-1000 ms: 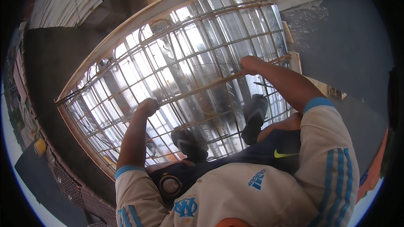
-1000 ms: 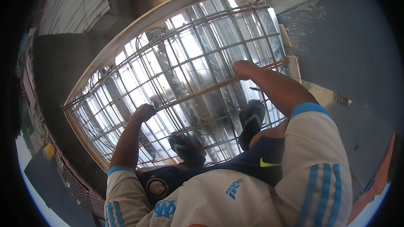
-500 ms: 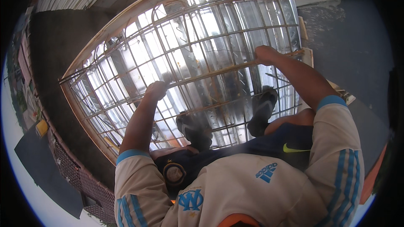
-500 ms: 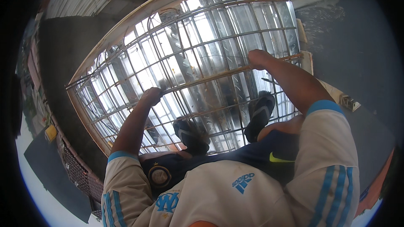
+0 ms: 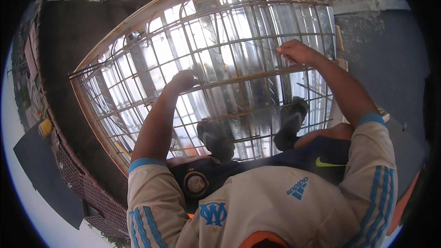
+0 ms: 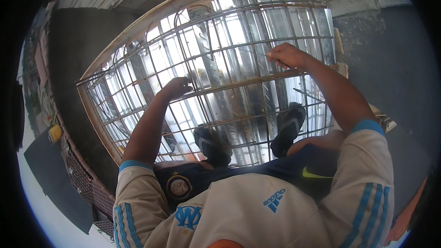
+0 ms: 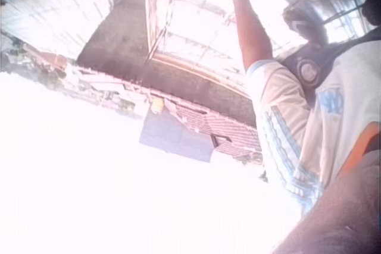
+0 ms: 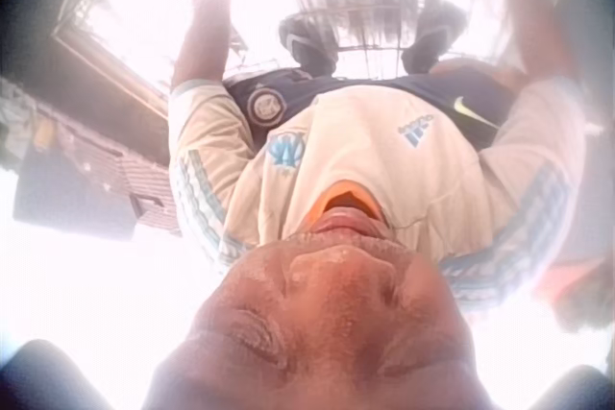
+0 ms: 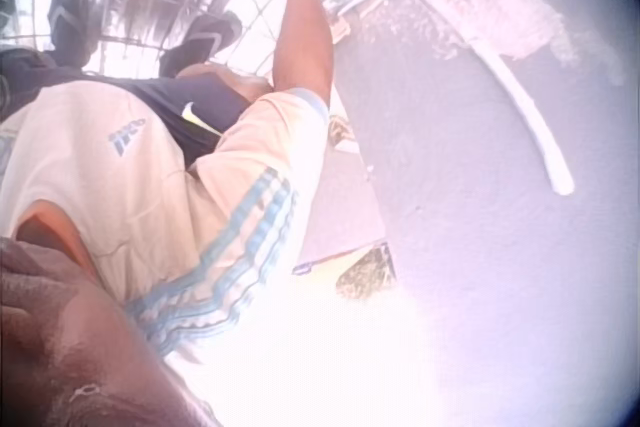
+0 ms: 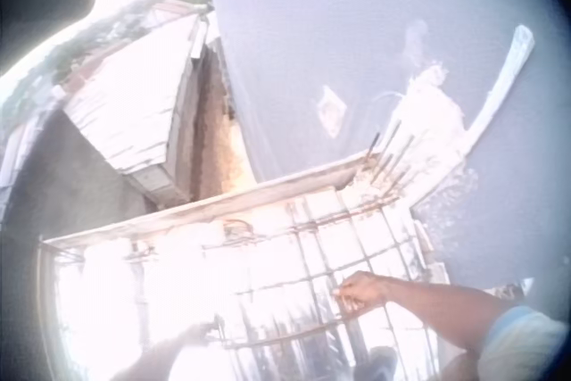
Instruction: The person is assembling a metal grid structure on a rooftop. They are using pliers to bend and secure metal wires, connecting them to the grid framework. The person moves around the grid, adjusting and tightening connections.
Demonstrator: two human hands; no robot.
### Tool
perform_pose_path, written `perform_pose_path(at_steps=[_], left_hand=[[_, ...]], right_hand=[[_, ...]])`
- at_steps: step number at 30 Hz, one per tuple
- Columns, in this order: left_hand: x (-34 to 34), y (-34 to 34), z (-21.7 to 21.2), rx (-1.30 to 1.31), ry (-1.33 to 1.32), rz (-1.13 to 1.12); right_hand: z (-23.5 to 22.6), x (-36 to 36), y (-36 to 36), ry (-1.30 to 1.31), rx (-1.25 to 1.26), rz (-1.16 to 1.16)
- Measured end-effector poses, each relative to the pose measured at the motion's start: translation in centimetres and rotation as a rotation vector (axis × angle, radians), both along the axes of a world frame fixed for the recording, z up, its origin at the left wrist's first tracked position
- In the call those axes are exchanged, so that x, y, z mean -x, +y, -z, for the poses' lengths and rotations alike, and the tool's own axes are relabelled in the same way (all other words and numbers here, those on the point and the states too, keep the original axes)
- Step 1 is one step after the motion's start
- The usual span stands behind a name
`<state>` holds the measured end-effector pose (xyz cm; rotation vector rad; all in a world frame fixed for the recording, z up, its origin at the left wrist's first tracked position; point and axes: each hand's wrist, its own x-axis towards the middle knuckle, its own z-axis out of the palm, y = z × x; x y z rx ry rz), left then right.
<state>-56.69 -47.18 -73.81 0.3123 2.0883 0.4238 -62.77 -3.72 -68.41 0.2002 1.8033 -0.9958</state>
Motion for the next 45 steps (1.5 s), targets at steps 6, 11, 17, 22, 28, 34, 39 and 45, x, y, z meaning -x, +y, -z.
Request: perform_pose_path(at_steps=[6,11,17,22,28,34,39,45], left_hand=[[6.7,3.2,-12.5,-0.247,0.440,-0.298],[10.0,6.7,-22.1,-0.312,0.342,-0.332],[8.5,5.7,-28.3,-0.375,0.526,-0.541],[6.0,6.0,-26.4,-0.692,0.367,-1.298],[2.8,7.9,-25.7,-1.050,0.154,-1.560],[2.5,5.1,-29.2,-1.273,0.375,-1.652],[2.3,0.6,-30.0,-1.420,0.604,-1.724],[2.3,-0.9,-29.2,-1.399,0.560,-1.735]], right_hand=[[-11.0,3.1,-5.6,0.288,-0.186,-0.254],[-20.8,4.0,-7.2,0.451,-0.104,-0.135],[-28.0,3.2,-7.8,0.672,-0.183,-0.089],[-25.9,-0.5,-9.2,0.635,-0.112,0.024],[-21.3,-5.2,-13.2,0.636,0.123,-0.102],[-24.4,-5.2,-14.3,0.491,0.217,-0.165],[-25.6,-5.2,-14.1,0.546,0.274,-0.147],[-26.3,-6.5,-14.0,0.723,0.363,-0.108]])
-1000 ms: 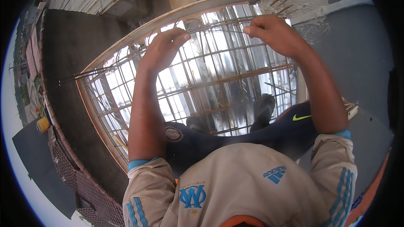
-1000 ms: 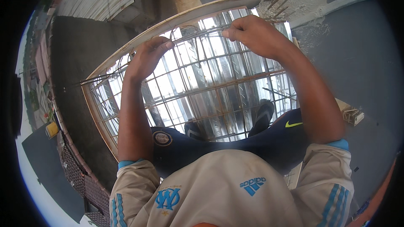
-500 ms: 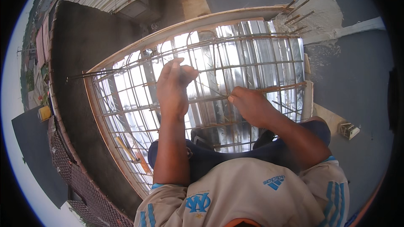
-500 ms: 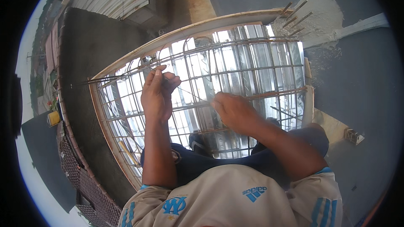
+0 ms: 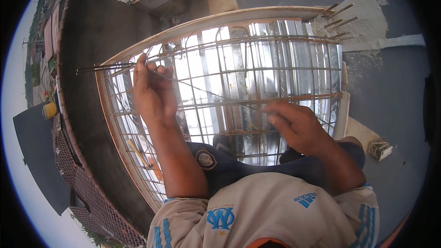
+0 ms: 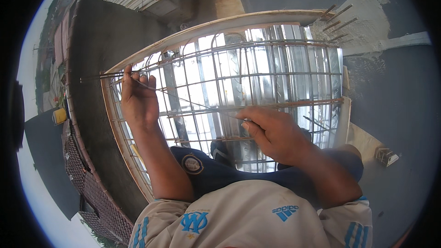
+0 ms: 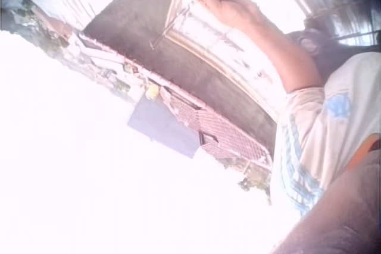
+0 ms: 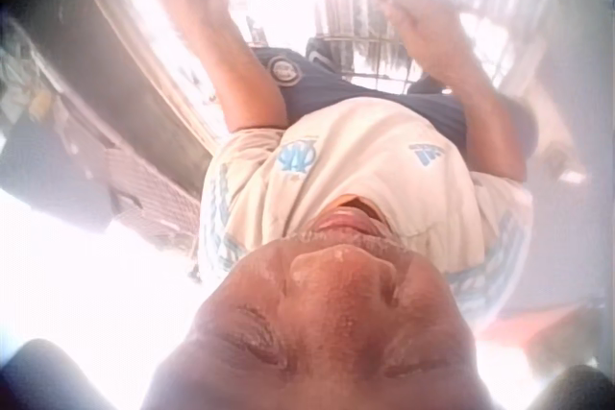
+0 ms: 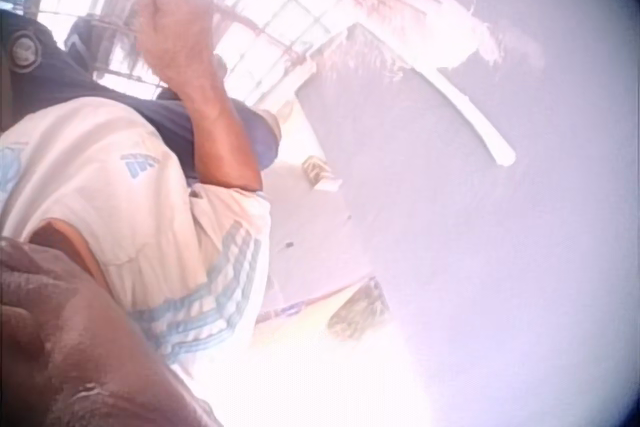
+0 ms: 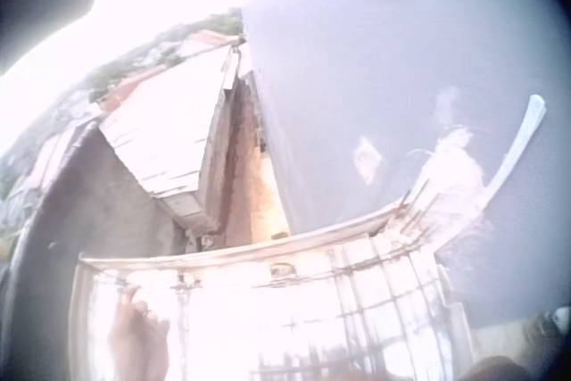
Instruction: The person is assembling a metal grid structure on a rooftop. They are using pliers to bend and secure metal wires, connecting them to the grid framework. The person moves around the grid, adjusting and tightening connections.
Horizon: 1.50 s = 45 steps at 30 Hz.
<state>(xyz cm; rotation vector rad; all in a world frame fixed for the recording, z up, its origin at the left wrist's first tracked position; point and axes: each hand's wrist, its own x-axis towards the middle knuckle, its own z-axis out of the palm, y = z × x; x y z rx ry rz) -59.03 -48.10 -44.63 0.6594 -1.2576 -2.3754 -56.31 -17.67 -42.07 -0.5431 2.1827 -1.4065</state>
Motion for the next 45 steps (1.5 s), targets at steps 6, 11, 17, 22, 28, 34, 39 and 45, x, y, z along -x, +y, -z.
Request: perform_pose_path(at_steps=[6,11,17,22,28,34,39,45], left_hand=[[1.1,-2.1,1.5,-0.152,0.034,0.036],[3.6,-0.5,2.9,-0.143,-0.013,0.198],[6.1,3.5,5.2,-0.120,-0.017,0.425],[5.3,11.4,5.9,-0.064,-0.168,0.647],[1.5,17.9,6.0,-0.230,-0.290,1.048],[1.2,19.0,6.1,-0.268,-0.273,1.134],[1.9,19.8,6.9,-0.169,-0.267,1.292],[2.9,20.4,8.9,0.656,-0.286,1.509]], right_hand=[[-1.0,-1.7,1.6,-0.132,-0.067,-0.039],[-1.6,-3.4,3.2,-0.159,-0.182,0.078],[-1.0,-5.7,5.7,-0.098,-0.423,0.266],[-1.1,-7.1,6.1,-0.241,-0.457,0.349],[0.3,-8.3,5.4,-0.191,-0.372,0.552],[-0.2,-8.2,5.9,-0.237,-0.300,0.659],[-1.4,-8.3,7.2,-0.200,-0.429,0.706],[-9.2,-8.0,13.9,-0.179,-0.482,0.961]])
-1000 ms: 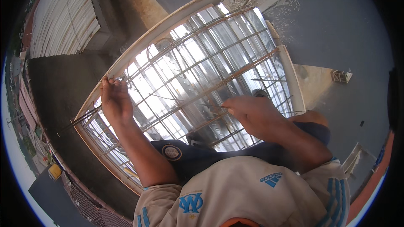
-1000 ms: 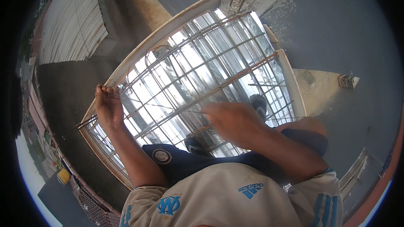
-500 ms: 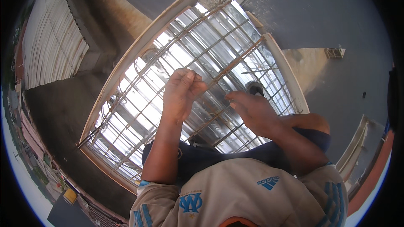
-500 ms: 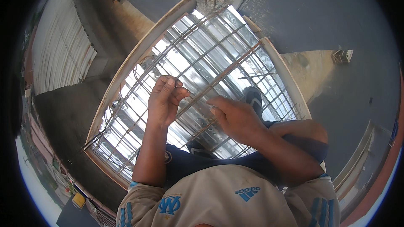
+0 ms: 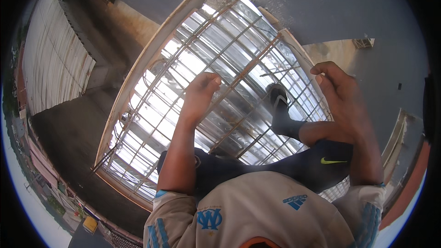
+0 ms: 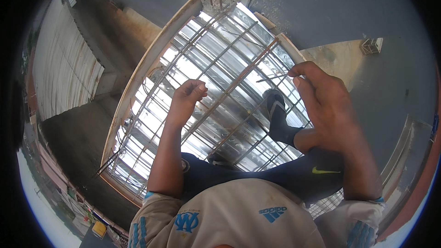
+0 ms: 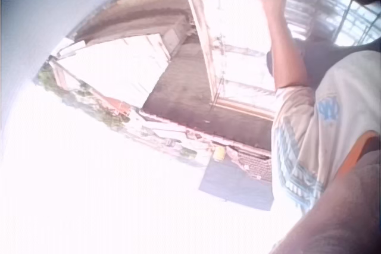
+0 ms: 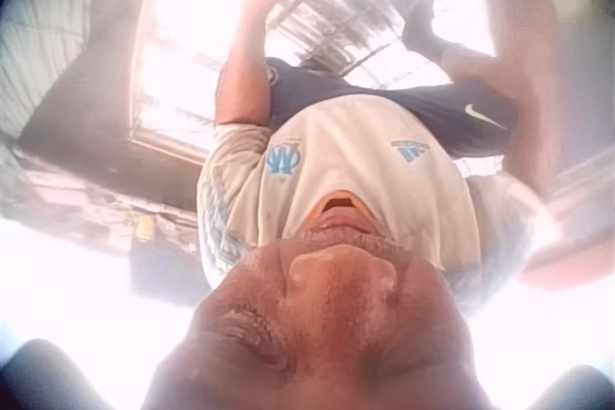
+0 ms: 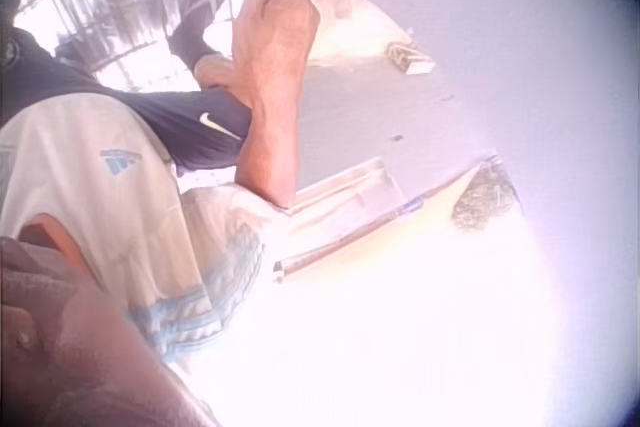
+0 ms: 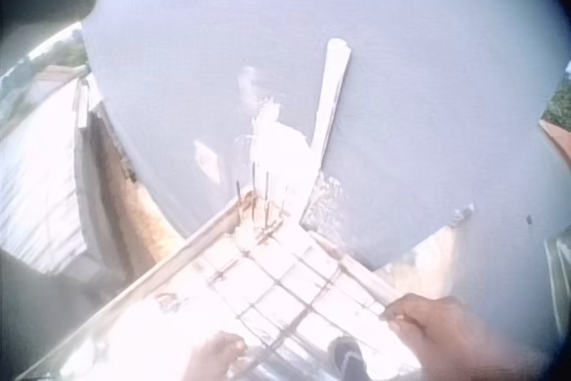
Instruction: The person is assembling a metal grid structure on a rooftop. They are using pliers to bend and secure metal wires, connecting them to the grid framework. The person moves around the grid, adjusting and tightening connections.
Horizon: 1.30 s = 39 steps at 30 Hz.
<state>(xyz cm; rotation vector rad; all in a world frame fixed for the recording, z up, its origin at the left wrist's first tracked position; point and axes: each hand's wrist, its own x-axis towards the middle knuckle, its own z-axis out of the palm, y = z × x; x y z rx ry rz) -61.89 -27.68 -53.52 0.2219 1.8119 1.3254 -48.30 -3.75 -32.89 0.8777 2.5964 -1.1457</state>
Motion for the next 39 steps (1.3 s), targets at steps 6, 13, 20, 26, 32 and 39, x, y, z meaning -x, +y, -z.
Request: perform_pose_path(at_steps=[6,13,20,26,32,39], left_hand=[[-1.0,3.8,0.6,0.310,0.192,0.381],[-3.4,-0.2,10.3,0.355,0.271,0.586],[-4.9,-1.6,16.0,0.691,0.194,0.670],[-5.8,0.2,19.0,0.678,0.306,0.649],[-7.6,1.2,20.3,0.672,0.374,0.624],[-7.1,0.6,20.0,0.583,0.351,0.603]], right_hand=[[9.6,-3.2,11.5,-0.371,0.201,0.114],[36.3,-8.5,12.8,-0.278,-0.055,-0.059],[36.2,-9.8,11.8,-0.259,-0.003,0.028],[40.4,-10.7,12.8,-0.175,0.005,0.047],[36.2,-10.9,13.4,-0.312,0.043,-0.057],[31.7,-19.8,11.5,-0.327,-0.061,-0.071]])
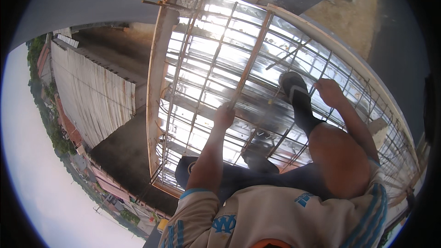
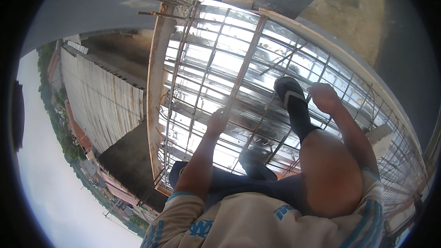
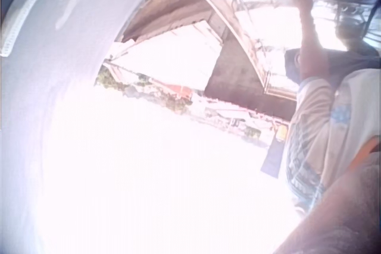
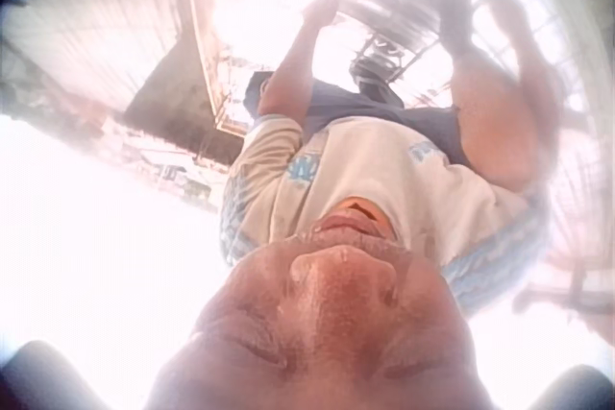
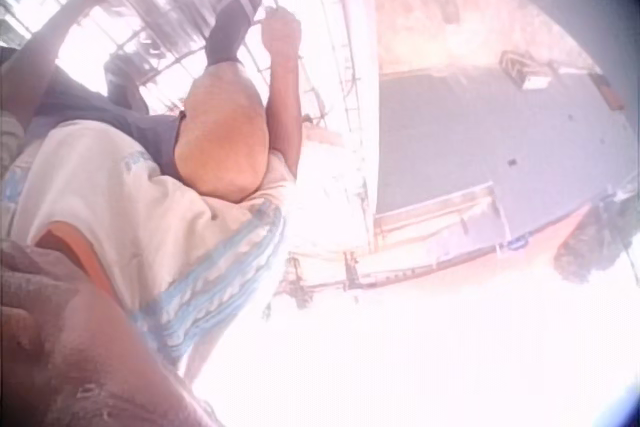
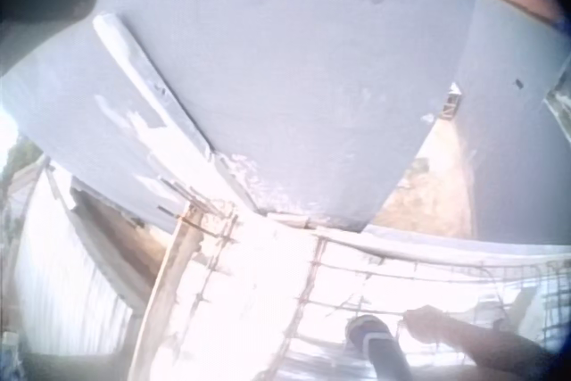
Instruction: The person is assembling a metal grid structure on a rooftop. They are using pliers to bend and secure metal wires, connecting them to the grid framework. The person moves around the grid, adjusting and tightening connections.
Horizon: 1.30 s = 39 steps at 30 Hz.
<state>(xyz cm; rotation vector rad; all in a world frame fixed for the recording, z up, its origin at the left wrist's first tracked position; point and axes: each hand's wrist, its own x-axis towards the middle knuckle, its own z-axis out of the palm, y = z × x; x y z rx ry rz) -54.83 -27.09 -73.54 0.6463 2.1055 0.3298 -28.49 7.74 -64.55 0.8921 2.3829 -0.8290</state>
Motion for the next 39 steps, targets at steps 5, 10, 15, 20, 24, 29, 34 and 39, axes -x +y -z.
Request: perform_pose_path(at_steps=[5,10,15,20,24,29,34,39], left_hand=[[-0.6,1.1,0.2,0.141,0.036,0.065],[-0.5,1.4,1.0,0.227,0.099,0.120],[0.2,1.7,-0.1,0.261,0.113,0.141],[-2.0,3.5,3.1,0.177,-0.020,0.168],[0.3,2.4,1.3,0.256,0.082,0.162],[-1.2,3.6,-1.2,0.011,0.282,0.018],[-2.4,13.1,-11.5,-0.672,0.286,0.166],[-2.8,17.1,-15.9,-0.467,-0.024,0.412]], right_hand=[[-2.7,-8.7,-0.8,-0.042,-0.178,0.244],[-5.5,-21.1,-1.8,-0.240,-0.242,0.494],[-6.1,-39.3,-6.7,-0.279,-0.249,0.367],[-16.3,-65.5,-15.3,-0.666,-0.764,0.620],[-13.7,-58.7,-8.7,-0.682,-0.437,1.363],[-18.0,-18.8,-0.2,0.124,-0.070,1.087],[-10.9,-2.7,-0.2,0.068,0.222,0.327],[-9.1,7.7,-1.4,0.178,0.557,0.087]])
